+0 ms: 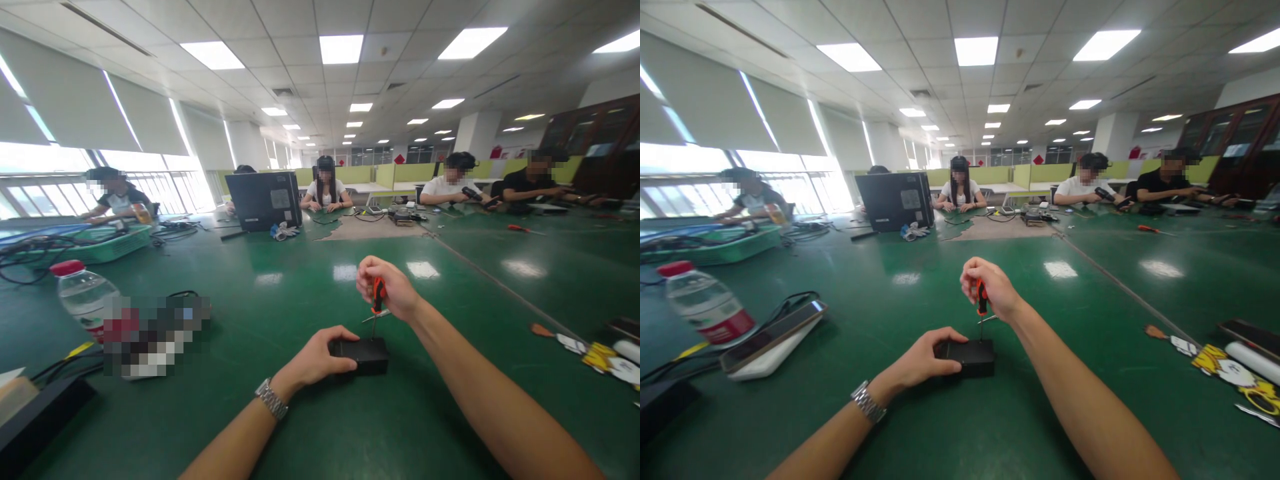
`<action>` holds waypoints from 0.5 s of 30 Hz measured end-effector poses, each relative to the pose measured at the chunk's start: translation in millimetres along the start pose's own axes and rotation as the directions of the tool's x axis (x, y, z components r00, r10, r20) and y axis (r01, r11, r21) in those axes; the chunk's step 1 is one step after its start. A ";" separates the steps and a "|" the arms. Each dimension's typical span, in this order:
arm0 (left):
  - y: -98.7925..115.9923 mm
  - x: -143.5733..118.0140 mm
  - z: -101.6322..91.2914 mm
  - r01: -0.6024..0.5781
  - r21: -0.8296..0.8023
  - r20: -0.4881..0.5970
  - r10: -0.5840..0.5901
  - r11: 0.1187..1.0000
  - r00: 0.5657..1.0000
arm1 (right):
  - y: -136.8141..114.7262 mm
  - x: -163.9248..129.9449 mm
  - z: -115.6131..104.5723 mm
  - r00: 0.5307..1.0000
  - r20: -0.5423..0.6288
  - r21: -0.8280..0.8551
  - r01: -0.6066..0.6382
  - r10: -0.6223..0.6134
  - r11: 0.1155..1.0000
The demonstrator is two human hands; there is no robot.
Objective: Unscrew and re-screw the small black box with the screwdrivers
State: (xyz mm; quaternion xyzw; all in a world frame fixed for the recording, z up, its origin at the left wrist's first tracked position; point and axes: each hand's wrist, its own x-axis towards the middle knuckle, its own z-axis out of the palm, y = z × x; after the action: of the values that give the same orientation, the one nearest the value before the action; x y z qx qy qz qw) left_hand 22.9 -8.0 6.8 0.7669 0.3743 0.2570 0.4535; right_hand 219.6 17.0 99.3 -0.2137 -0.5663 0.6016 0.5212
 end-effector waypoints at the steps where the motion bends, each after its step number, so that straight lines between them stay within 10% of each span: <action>1: -0.2 0.1 0.2 -0.002 -0.002 -0.002 0.002 1.000 1.000 | 0.2 0.1 1.6 1.000 -0.021 -0.052 -0.001 0.000 0.999; 15: -1.1 -1.1 -0.2 -0.014 0.027 -0.007 0.014 1.000 1.000 | 2.9 2.2 -1.5 0.976 -0.217 -0.150 -0.030 -0.003 0.988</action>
State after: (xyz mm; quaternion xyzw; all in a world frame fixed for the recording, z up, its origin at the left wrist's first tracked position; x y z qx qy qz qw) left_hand 21.7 -8.5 5.8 0.7746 0.3742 0.2580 0.4398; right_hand 219.0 20.1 96.9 -0.3209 -0.5489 0.5333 0.5579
